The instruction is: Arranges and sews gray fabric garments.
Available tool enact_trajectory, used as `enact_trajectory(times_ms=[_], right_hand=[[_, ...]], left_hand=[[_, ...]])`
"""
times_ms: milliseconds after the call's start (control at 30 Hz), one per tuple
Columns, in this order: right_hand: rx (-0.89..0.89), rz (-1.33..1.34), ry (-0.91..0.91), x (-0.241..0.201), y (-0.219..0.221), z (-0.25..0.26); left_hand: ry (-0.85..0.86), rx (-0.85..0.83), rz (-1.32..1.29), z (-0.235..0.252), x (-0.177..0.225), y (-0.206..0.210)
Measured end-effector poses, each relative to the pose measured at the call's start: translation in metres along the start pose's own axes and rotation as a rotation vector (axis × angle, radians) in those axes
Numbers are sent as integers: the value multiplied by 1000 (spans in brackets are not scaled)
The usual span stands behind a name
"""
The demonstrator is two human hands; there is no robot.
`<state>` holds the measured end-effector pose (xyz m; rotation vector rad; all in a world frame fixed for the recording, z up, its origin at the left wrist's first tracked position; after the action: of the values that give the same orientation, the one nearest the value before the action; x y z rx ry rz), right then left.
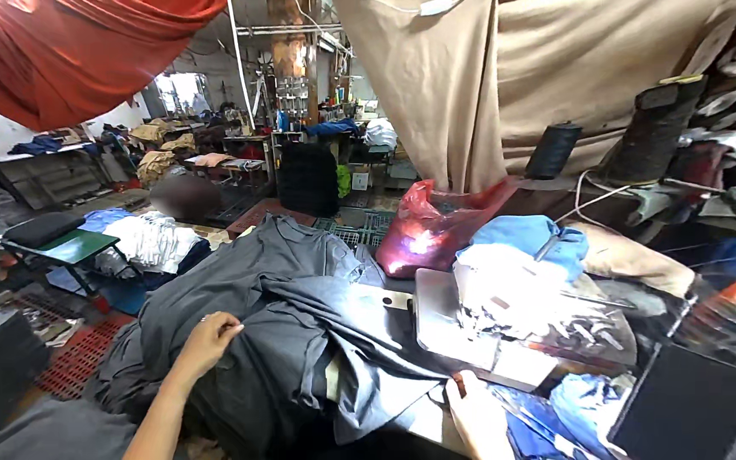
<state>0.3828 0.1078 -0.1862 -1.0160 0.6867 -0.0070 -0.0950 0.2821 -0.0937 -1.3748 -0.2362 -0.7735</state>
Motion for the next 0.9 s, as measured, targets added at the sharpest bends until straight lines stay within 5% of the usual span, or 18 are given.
enact_trajectory(times_ms=[100, 300, 467, 600, 667, 900], right_hand=[[-49, -33, 59, 3, 4, 3], [-24, -56, 66, 5, 4, 3], [-25, -48, 46, 7, 5, 3], [-41, -48, 45, 7, 7, 2], [-63, -53, 64, 7, 8, 2], [-84, -46, 87, 8, 7, 2]], left_hand=[[-95, 82, 115, -9, -31, -17], [-413, -18, 432, -19, -49, -13], [7, 145, 278, -15, 19, 24], [9, -246, 331, -20, 51, 103], [-11, -314, 338, -23, 49, 118], [-78, 299, -105, -27, 9, -31]])
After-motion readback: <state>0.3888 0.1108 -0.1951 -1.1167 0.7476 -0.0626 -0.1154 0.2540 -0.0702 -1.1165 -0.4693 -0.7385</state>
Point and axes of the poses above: each hand's wrist, its own z-axis towards the middle knuckle, its own y-axis out of the palm, x = y × z, the point moved 10 cm from there along z, towards the middle knuckle, and after that the axes turned 1 degree about y, right-handed, at the moved point
